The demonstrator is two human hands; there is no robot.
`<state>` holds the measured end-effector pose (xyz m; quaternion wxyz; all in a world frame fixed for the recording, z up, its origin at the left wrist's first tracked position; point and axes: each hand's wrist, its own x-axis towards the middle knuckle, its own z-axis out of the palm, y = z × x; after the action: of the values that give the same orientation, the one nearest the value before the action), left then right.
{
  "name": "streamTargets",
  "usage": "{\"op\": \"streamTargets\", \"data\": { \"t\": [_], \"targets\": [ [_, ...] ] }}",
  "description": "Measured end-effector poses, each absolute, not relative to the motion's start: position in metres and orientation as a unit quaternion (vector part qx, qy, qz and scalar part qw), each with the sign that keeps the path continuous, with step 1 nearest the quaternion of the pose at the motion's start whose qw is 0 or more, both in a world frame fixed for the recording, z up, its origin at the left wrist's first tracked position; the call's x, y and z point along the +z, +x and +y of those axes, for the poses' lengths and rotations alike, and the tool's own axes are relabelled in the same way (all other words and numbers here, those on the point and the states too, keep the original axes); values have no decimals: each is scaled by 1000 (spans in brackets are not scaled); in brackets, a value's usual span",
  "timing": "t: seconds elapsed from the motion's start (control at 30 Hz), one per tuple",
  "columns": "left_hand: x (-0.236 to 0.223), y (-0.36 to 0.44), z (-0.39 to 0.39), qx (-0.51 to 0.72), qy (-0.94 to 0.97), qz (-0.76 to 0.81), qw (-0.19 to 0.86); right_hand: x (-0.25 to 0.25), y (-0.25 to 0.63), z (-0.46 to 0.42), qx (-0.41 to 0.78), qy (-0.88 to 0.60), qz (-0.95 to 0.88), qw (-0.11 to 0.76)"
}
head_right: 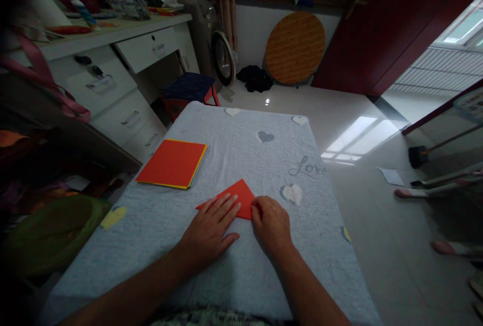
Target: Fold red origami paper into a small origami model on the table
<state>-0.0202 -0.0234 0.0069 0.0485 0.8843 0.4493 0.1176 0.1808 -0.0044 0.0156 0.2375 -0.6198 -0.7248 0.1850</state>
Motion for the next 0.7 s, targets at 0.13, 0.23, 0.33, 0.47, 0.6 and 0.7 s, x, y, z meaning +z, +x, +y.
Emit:
{"op": "streamTargets", "data": {
  "t": [0.13,0.23,0.33,0.47,0.6,0.7],
  "targets": [
    [6,-20,-24,115,886,447,38,16,181,-5,188,-624,-721,237],
    [6,-20,-23,112,887,448,34,16,181,-5,195,-624,-718,238],
    [7,-21,-22,108,887,447,36,17,181,-5,200,-623,-716,245],
    [7,-21,-22,105,886,449,39,16,181,-5,197,-623,-716,247],
    [7,-21,-22,103,887,448,46,16,181,-5,195,-623,-716,247],
    [6,-22,-21,101,887,447,54,16,181,-5,198,-622,-716,249]
  ]
}}
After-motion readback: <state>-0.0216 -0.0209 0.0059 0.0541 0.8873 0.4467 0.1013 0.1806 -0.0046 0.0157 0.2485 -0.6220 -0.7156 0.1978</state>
